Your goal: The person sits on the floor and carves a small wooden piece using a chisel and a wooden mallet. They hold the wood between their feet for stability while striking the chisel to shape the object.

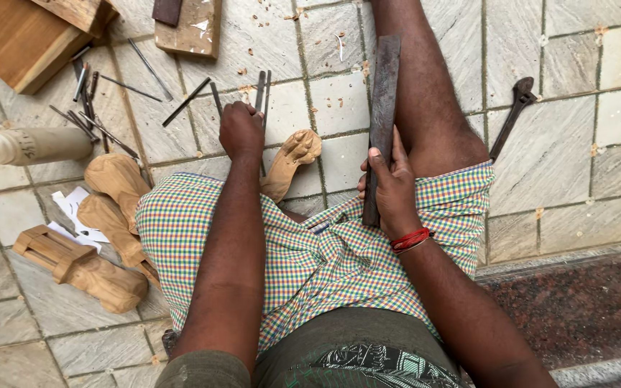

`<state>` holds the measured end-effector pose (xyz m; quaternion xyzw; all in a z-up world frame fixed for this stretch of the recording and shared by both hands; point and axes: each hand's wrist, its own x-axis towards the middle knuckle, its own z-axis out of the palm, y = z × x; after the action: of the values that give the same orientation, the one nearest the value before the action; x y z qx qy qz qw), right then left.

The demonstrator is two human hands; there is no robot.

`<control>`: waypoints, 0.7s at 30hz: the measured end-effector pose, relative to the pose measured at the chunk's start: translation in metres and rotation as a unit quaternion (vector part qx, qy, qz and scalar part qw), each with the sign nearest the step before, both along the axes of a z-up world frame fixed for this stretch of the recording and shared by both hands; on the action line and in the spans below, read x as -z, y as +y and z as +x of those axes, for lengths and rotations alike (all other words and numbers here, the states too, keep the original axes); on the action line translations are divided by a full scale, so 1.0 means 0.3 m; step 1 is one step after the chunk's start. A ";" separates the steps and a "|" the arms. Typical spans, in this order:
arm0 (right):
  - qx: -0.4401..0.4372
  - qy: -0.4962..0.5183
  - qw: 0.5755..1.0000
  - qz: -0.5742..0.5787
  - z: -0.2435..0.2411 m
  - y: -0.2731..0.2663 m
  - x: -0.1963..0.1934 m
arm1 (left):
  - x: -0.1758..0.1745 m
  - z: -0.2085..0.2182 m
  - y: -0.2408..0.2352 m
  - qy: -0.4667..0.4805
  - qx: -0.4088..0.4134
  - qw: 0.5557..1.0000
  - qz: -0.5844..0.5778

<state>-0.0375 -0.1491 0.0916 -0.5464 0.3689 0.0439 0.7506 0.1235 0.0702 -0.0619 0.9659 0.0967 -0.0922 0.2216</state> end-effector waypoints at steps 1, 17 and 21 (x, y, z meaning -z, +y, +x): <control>-0.001 0.000 1.000 0.002 -0.001 0.002 0.002 | 0.009 0.005 0.003 -0.001 0.009 1.000 0.007; -0.021 0.009 1.000 -0.015 0.007 0.005 0.008 | 0.141 0.042 0.039 0.135 -0.197 0.846 -0.476; -0.022 0.013 1.000 -0.018 0.007 0.009 0.006 | -0.011 0.005 0.014 0.114 -0.210 0.851 -0.467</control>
<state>-0.0355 -0.1464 0.0897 -0.5673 0.3675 0.0609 0.7344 0.1251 0.0744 -0.0585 0.6882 0.2673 -0.1877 0.6478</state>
